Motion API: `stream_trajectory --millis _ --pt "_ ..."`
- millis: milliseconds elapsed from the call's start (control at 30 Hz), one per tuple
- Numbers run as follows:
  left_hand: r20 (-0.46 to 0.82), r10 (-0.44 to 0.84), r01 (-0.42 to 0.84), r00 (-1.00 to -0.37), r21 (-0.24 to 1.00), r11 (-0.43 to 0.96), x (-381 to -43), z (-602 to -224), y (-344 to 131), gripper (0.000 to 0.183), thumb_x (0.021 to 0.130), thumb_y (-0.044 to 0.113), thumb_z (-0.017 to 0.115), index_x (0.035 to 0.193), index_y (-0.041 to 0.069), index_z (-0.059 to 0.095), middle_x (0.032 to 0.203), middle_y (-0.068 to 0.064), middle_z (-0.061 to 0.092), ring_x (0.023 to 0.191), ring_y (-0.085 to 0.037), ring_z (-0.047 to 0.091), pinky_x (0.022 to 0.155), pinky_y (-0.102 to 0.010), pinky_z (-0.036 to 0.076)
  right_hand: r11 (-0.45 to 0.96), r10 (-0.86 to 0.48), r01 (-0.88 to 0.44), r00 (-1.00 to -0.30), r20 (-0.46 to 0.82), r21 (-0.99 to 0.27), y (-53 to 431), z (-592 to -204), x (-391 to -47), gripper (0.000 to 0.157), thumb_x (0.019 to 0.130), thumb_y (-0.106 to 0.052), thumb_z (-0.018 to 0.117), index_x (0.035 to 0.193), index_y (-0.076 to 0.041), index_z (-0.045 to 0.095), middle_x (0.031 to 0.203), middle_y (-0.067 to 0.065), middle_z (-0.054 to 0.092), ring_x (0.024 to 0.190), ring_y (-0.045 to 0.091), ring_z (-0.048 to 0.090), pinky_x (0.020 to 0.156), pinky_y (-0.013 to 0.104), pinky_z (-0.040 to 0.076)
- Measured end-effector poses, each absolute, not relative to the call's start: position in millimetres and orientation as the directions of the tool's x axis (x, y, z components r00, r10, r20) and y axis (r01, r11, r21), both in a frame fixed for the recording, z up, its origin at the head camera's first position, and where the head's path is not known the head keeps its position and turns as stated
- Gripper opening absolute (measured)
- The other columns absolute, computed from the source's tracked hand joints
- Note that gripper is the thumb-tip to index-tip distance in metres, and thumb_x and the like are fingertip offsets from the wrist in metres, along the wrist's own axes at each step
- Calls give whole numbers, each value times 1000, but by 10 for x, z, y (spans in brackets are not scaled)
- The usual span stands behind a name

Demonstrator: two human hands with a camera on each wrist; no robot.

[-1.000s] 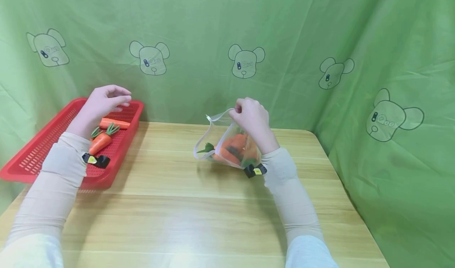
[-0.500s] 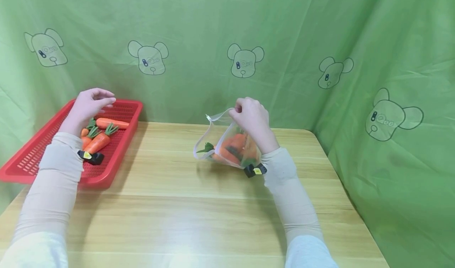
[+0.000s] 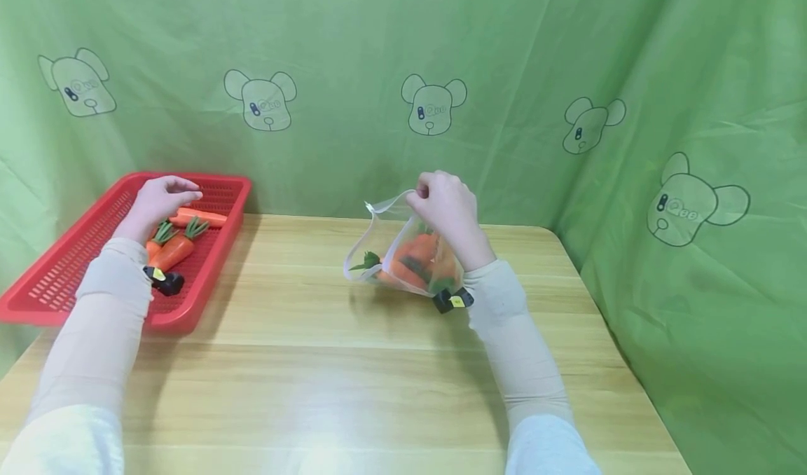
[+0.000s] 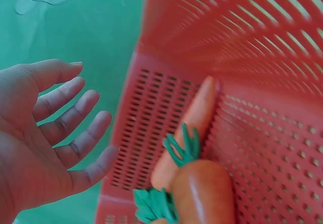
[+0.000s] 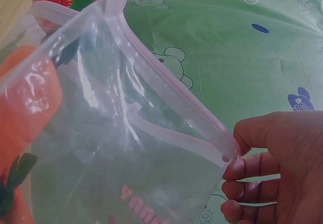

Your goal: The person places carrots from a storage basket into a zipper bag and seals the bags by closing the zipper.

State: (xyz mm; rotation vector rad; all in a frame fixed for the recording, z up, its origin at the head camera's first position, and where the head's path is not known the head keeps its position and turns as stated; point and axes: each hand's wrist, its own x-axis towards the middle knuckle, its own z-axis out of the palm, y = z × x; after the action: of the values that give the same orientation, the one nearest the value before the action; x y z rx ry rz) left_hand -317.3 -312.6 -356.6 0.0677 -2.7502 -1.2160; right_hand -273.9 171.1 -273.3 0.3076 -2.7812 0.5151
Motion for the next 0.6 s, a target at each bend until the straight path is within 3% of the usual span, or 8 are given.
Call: stream_trajectory --millis 133,233,467,600 --pt "68 -98 -25 -993 688 725 -3191 -3657 -3156 43 94 30 59 126 0 56 128 -26 57 118 -40 52 98 -53 40 914 -153 -257 -935 320 -313 1713 -2737 -2742 15 84 -23 55 74 -12 57 80 7 56 73 23 50 57 32 36" --pt "49 -99 -44 -994 646 762 -3196 -3728 -3180 45 94 31 59 127 0 55 128 -28 57 119 -44 50 99 -60 33 914 -155 -258 -936 317 -314 1715 -2747 -2744 15 84 -24 55 74 -12 58 80 7 57 73 23 51 56 32 36" --pt "-22 -44 -48 -999 625 779 -3171 -3812 -3180 49 92 19 57 132 -8 47 128 -33 53 117 -46 51 99 -56 42 907 -162 -271 -931 327 -324 1711 -2765 -2755 17 84 -24 56 72 -12 56 78 7 56 72 23 50 56 32 36" --pt "-82 -7 -54 -997 591 805 -3182 -3848 -3212 55 91 17 59 136 -10 42 126 -34 53 113 -44 50 101 -56 40 906 -162 -271 -932 324 -325 1713 -2761 -2763 17 84 -24 56 73 -12 57 78 7 57 72 23 50 56 31 37"
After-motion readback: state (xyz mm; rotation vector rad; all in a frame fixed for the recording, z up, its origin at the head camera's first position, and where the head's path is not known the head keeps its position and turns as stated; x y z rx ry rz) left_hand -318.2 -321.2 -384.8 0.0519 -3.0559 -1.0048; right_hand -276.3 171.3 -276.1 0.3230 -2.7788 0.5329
